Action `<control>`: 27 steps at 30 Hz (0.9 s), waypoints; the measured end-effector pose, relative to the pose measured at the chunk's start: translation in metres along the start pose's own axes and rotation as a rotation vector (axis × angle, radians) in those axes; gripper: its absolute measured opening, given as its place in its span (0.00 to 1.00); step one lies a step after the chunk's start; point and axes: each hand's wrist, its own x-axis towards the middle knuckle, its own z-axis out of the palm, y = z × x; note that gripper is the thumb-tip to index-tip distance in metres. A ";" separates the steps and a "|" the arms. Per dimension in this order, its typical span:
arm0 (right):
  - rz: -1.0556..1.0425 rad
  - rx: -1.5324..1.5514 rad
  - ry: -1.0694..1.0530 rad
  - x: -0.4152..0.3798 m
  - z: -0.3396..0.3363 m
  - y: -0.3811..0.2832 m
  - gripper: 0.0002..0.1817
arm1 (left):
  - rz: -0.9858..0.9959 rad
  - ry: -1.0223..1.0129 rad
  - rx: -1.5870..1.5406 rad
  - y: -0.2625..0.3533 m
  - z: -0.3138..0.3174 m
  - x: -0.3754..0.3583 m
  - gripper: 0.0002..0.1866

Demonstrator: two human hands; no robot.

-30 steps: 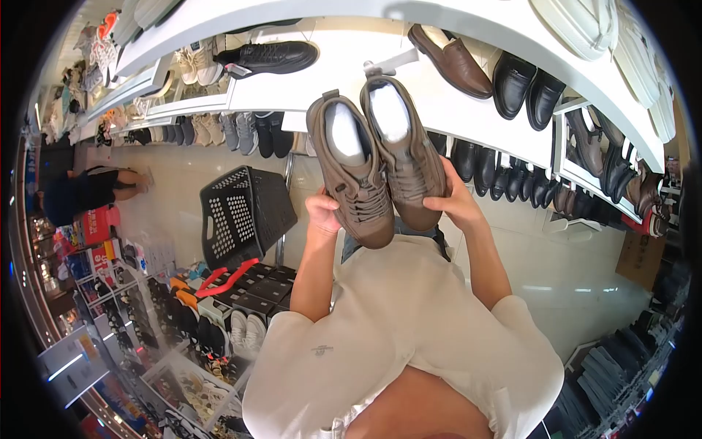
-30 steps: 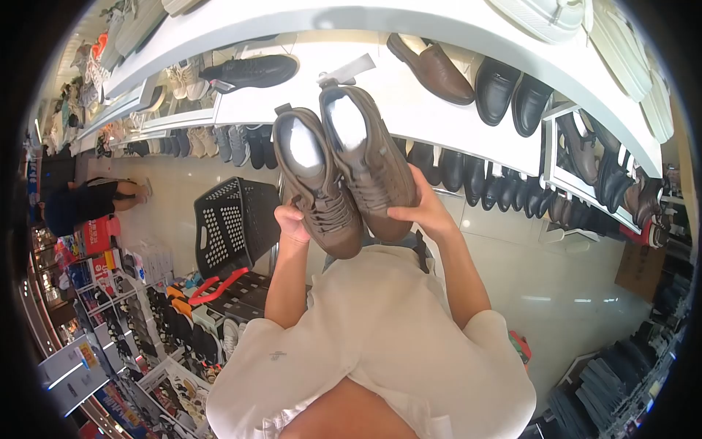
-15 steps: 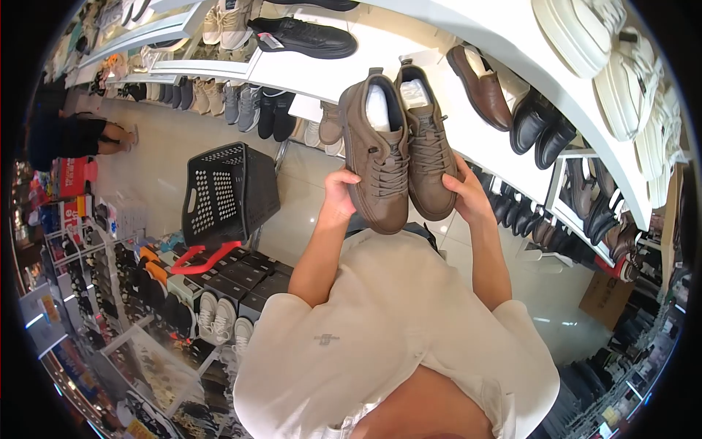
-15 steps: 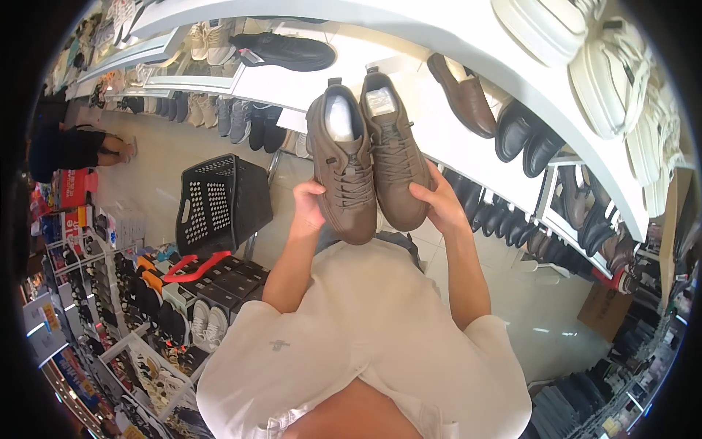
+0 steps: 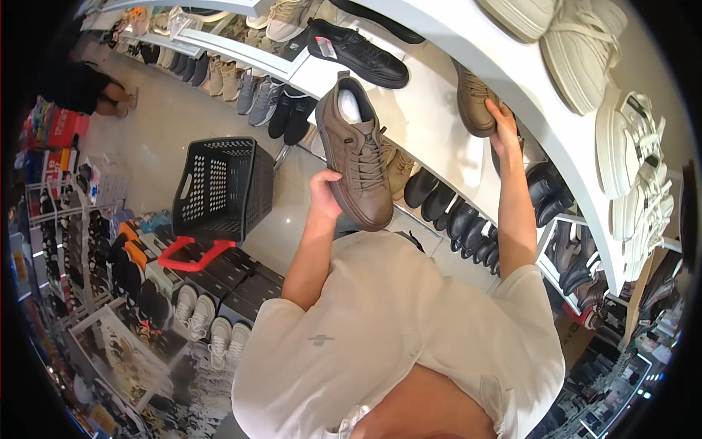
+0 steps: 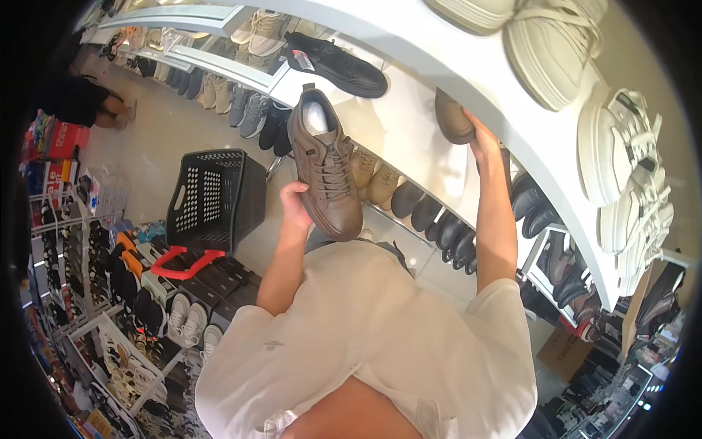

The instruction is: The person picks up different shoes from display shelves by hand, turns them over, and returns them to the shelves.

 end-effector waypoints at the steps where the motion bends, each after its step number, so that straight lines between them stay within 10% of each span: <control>1: 0.012 0.086 0.034 0.012 -0.002 -0.001 0.23 | 0.022 0.012 -0.020 0.003 -0.006 -0.002 0.35; 10: 0.060 0.362 -0.067 0.053 0.022 -0.003 0.24 | 0.052 0.076 -0.032 0.030 -0.024 0.008 0.35; 21: 0.206 0.570 0.361 0.040 0.063 0.027 0.29 | 0.034 0.249 0.110 0.034 -0.025 0.011 0.40; 27: 0.324 0.461 0.120 0.018 0.079 0.042 0.32 | -0.028 0.233 0.132 0.034 -0.021 0.008 0.40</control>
